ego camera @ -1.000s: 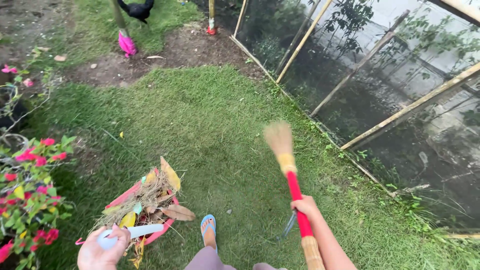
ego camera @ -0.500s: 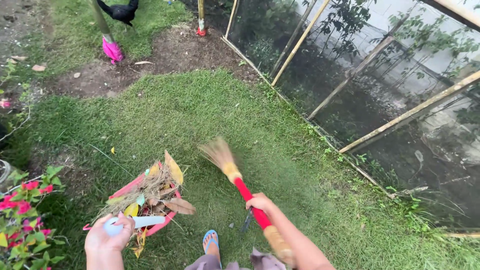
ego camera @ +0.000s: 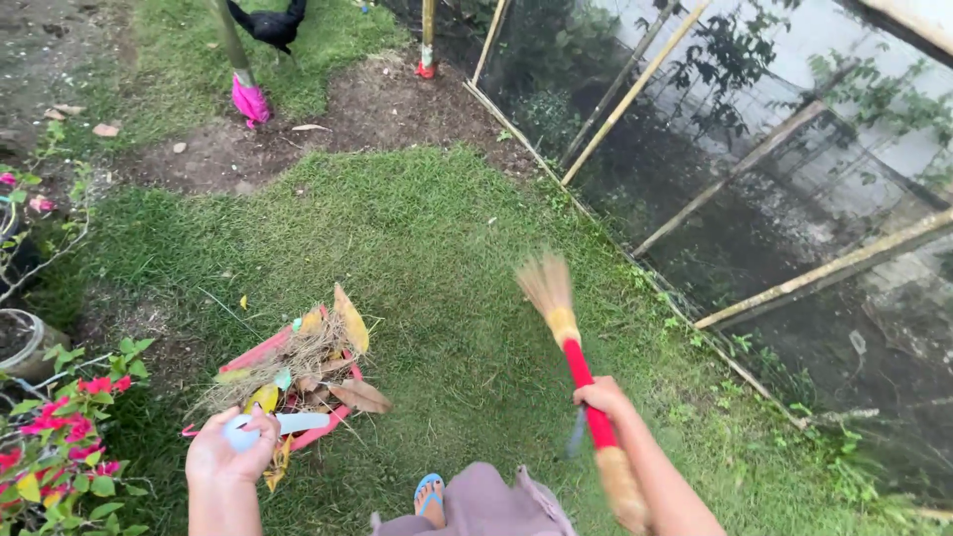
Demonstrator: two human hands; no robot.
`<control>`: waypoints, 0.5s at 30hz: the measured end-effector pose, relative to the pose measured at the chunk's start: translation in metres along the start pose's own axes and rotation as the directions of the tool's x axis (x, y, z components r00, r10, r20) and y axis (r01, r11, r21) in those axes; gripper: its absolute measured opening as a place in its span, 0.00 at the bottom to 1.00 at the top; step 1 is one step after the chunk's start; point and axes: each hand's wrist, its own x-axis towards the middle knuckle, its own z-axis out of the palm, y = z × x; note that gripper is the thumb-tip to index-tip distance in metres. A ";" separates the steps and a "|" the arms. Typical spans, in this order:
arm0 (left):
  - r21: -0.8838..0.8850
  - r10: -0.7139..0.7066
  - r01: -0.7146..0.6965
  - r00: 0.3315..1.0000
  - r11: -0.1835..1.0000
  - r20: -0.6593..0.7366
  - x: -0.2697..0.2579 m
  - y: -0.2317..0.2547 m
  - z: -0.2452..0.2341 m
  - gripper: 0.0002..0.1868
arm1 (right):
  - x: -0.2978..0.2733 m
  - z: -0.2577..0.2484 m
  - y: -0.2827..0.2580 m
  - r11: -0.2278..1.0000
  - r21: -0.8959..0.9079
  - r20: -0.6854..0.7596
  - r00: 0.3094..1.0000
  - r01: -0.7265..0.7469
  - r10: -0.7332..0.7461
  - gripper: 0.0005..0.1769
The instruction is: Sweeping dry leaves into a dustpan in an outdoor yard.
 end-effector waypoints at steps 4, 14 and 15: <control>0.006 -0.005 0.005 1.000 1.000 0.011 0.011 0.000 0.004 0.19 | 0.034 0.049 -0.005 0.987 -0.090 -0.127 0.984 -0.133 0.121 0.13; 0.031 0.046 -0.045 0.998 0.999 -0.048 0.040 -0.010 0.024 0.18 | 0.079 0.117 -0.103 0.992 0.008 0.352 0.929 0.123 -0.118 0.16; 0.033 0.045 -0.043 0.998 0.999 -0.045 0.037 -0.014 0.026 0.19 | 0.096 0.108 -0.100 0.965 0.262 0.445 0.889 -0.014 -0.108 0.14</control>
